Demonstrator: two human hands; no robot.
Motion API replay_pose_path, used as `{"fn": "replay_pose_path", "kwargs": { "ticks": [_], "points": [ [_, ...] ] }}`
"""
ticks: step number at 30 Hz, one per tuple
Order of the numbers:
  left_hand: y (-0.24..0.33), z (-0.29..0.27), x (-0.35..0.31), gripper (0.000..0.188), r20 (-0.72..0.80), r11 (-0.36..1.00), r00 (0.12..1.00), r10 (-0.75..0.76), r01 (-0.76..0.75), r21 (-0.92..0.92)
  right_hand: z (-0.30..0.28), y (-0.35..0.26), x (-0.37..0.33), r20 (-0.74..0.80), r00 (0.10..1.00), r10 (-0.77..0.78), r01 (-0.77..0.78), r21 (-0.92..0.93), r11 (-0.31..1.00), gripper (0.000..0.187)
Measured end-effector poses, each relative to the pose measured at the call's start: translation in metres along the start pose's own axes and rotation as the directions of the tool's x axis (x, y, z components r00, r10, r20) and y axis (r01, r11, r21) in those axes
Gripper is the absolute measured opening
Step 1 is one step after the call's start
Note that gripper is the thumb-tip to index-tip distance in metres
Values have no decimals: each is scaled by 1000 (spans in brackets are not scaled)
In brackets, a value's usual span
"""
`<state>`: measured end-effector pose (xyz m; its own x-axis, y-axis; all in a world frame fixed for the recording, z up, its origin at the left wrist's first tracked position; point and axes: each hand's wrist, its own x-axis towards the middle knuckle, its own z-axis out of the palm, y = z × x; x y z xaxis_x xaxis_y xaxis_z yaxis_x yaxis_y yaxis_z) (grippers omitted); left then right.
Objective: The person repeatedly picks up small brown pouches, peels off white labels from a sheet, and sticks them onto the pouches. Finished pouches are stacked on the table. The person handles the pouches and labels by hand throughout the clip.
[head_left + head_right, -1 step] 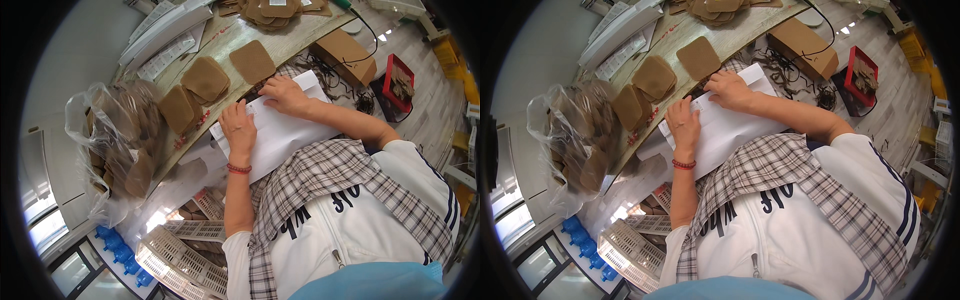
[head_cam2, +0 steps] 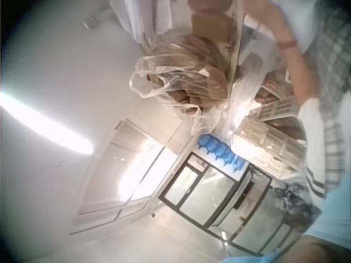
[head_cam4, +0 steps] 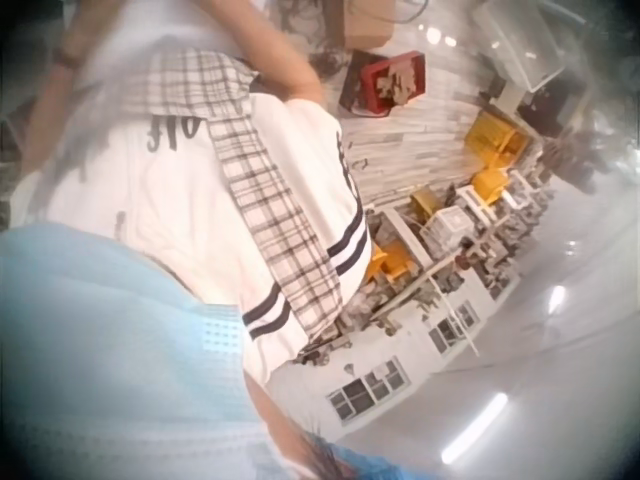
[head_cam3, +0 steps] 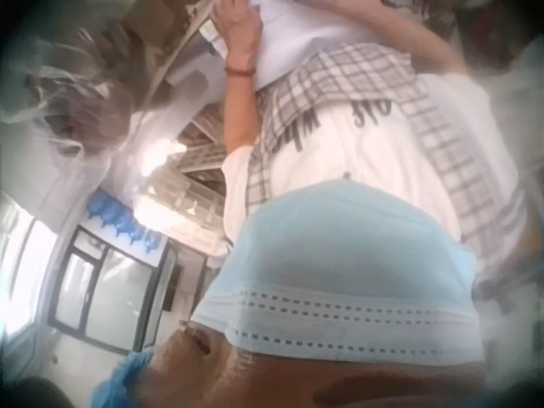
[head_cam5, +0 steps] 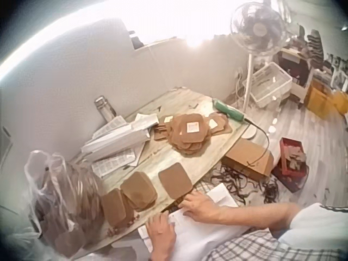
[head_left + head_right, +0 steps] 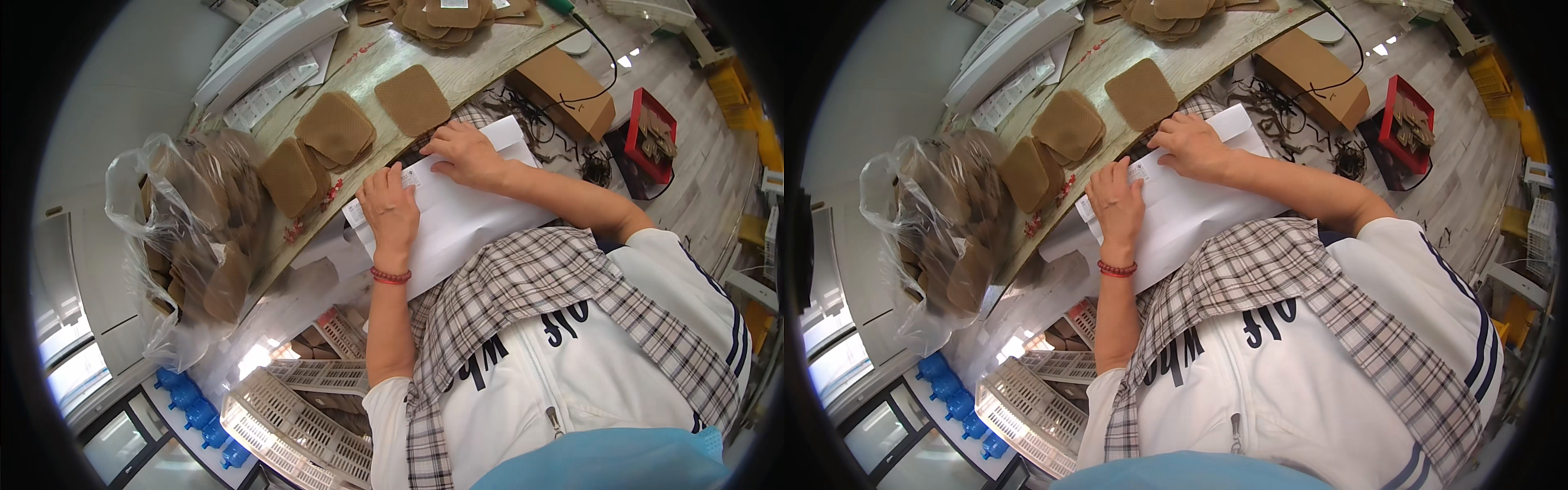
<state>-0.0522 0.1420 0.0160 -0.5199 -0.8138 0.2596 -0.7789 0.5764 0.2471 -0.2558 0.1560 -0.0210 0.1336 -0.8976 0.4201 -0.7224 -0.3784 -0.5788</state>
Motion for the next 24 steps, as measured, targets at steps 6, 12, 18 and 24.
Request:
{"fn": "replay_pose_path", "kwargs": {
  "ticks": [6, 12, 18, 24],
  "points": [
    [3, -1, -2, 35, -41, 997, 999, -11, 8, -72, -11, 20, 2, 123, 991, 48, -64, 131, 989, 14],
    [15, 8, 13, 18, -39, 942, 992, -121, 102, -318, -33, 39, 10, -25, 999, -25, 26, 27, 999, 11],
    [18, 18, 13, 13, 49, 842, 976, -213, 209, -498, -24, 22, -3, -130, 963, -237, 239, 1, 971, 30],
    [17, 16, 8, 14, 93, 785, 963, -253, 261, -562, -23, 19, -14, -158, 898, -411, 388, -156, 908, 34]
  ]
}}
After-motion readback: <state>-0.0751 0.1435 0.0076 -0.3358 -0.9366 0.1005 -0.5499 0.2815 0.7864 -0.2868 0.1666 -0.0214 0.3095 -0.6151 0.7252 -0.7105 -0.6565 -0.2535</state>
